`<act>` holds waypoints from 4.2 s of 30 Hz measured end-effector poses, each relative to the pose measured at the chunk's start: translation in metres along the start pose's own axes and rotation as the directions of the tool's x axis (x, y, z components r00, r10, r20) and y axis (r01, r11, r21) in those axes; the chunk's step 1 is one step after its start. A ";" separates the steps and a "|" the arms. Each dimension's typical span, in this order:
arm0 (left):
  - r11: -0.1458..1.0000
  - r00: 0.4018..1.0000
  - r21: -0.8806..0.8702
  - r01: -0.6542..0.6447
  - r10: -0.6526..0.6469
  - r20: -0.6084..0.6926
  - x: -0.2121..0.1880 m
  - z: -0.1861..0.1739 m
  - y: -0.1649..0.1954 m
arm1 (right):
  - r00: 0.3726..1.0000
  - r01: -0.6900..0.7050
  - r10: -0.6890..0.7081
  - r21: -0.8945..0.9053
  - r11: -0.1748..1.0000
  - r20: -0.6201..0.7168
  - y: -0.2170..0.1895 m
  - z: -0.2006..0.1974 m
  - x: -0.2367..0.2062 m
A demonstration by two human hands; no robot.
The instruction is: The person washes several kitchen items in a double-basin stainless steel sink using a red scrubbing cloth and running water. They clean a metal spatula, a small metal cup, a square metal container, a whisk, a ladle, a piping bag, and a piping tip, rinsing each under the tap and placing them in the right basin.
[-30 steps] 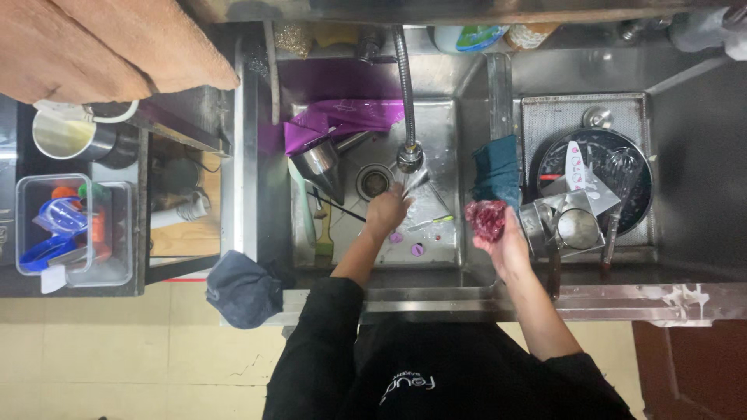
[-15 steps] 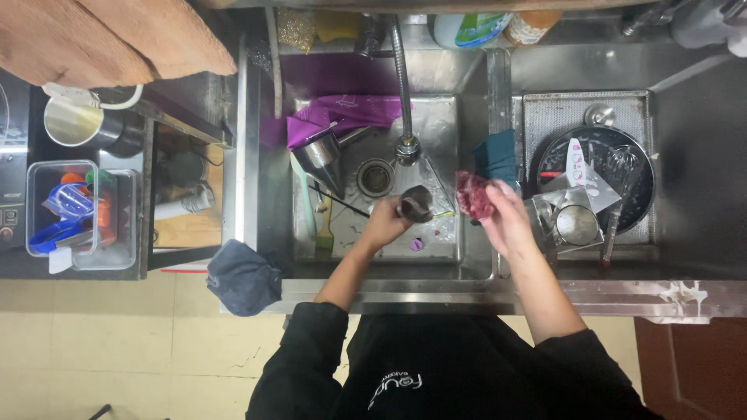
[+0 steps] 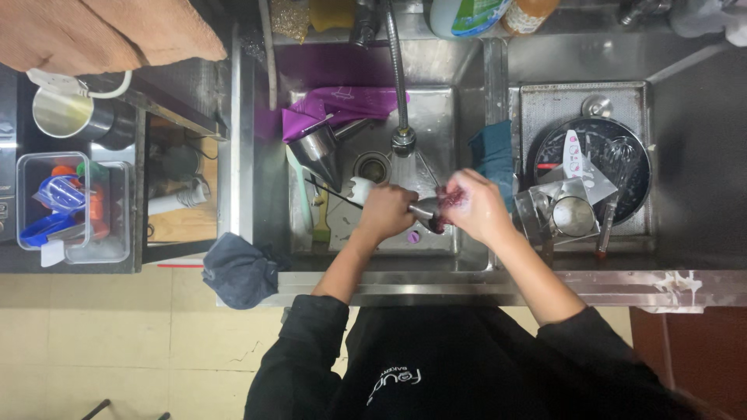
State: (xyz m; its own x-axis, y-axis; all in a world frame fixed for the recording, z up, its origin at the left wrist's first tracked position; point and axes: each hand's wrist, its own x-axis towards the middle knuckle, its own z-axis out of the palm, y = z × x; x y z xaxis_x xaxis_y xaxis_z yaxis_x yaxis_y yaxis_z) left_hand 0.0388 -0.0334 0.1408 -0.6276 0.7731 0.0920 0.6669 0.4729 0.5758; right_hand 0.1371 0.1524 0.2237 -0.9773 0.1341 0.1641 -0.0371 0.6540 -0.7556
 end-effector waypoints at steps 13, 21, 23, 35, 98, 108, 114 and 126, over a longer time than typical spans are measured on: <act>0.985 0.989 0.093 0.146 -0.143 -0.036 -0.009 -0.008 0.008 | 0.848 -0.530 0.451 0.394 0.751 0.280 0.020 0.017 -0.008; 0.969 0.974 -0.119 0.217 -0.223 -0.040 -0.010 -0.018 -0.003 | 0.962 0.169 -0.154 0.051 0.984 -0.226 0.009 -0.013 -0.002; 0.975 0.979 -0.117 0.189 -0.196 -0.053 -0.009 -0.016 0.000 | 0.946 0.260 -0.267 -0.063 0.964 -0.182 0.001 -0.010 -0.006; 0.991 0.990 -0.026 0.133 -0.132 0.038 -0.013 -0.025 -0.001 | 0.889 0.306 -0.088 -0.440 0.844 0.449 -0.010 -0.017 -0.017; 0.962 0.953 -0.140 -0.234 0.198 -0.231 -0.016 -0.022 0.045 | 0.673 -0.367 0.340 -0.103 0.925 0.657 -0.011 -0.009 -0.015; 0.983 0.968 -0.047 -0.179 0.185 0.172 -0.008 -0.047 0.042 | 0.737 0.237 0.112 -0.410 0.881 0.667 -0.017 -0.012 -0.033; 0.949 0.957 0.249 -0.195 0.239 -0.162 -0.021 -0.027 0.056 | 0.595 -0.645 0.237 0.281 0.710 0.768 0.003 -0.006 -0.043; 0.957 0.998 -0.288 -0.031 0.044 0.038 -0.015 -0.027 0.045 | 0.850 0.147 0.106 -0.425 0.893 0.516 -0.018 0.005 -0.047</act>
State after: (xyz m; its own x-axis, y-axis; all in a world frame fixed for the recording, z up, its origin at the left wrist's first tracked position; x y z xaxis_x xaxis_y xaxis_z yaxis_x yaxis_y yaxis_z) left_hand 0.0675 -0.0348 0.1872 -0.5815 0.8090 0.0862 0.5427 0.3068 0.7819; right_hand 0.1827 0.1306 0.2266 -0.9423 -0.2009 -0.2679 -0.0879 0.9204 -0.3810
